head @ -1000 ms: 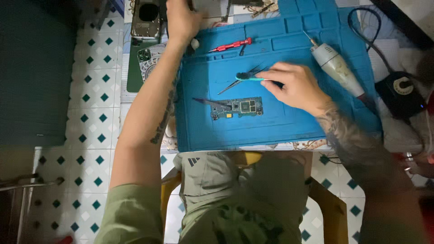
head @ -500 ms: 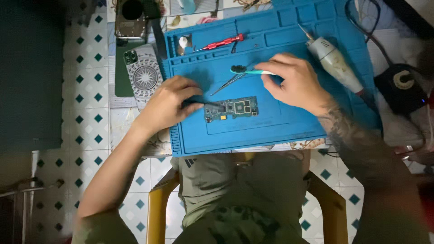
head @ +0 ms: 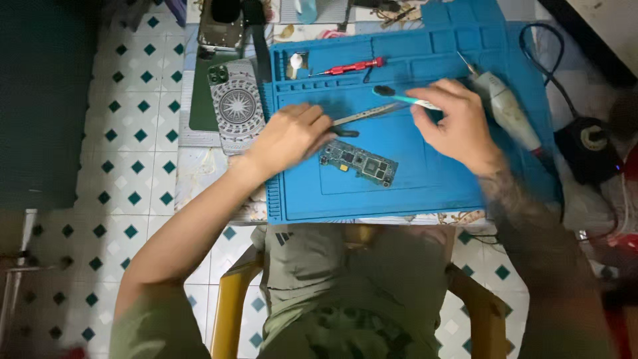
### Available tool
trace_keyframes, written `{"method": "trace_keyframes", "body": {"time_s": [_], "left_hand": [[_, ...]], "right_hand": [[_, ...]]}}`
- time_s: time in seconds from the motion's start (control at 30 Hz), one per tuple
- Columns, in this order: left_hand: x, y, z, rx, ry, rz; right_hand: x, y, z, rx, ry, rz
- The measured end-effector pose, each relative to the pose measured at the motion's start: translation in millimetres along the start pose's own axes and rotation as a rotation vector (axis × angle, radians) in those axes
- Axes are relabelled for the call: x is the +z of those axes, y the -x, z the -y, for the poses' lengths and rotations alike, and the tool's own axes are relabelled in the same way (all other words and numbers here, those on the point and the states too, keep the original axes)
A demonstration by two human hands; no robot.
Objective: The person uses tweezers to carefully remove small components from a circuit board placed on a blue work mat. After removing the parts, the person uses a toothbrush to clean the surface of the circuit board.
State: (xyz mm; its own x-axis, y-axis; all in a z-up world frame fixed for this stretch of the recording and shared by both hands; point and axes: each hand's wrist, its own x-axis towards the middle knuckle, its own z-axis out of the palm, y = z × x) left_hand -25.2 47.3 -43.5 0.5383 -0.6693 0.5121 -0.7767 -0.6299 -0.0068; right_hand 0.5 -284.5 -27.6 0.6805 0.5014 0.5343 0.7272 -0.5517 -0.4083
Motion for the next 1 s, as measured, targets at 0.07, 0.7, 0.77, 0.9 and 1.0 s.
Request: {"method": "trace_keyframes", "body": {"time_s": [0.07,0.7,0.77,0.9,1.0], "left_hand": [[-3.3,-6.4,-2.9,-0.026,0.071,0.035],[4.1,-31.1,10.2,-0.149,0.414,0.088],[1.8,-27.5,10.7,-0.167,0.419,0.092],[0.9,-27.0,10.0,-0.208,0.392,0.098],[6.7,-25.7,10.9,-0.235,0.334,0.089]], "right_hand": [[1.1,0.0,5.6,-0.023,0.026,-0.006],[16.5,52.7,67.0,-0.068,0.078,0.083],[9.5,50.3,63.7,-0.06,0.075,0.097],[-1.1,45.4,55.2,-0.032,0.051,0.167],[-2.8,44.7,42.4,-0.029,0.086,0.191]]}}
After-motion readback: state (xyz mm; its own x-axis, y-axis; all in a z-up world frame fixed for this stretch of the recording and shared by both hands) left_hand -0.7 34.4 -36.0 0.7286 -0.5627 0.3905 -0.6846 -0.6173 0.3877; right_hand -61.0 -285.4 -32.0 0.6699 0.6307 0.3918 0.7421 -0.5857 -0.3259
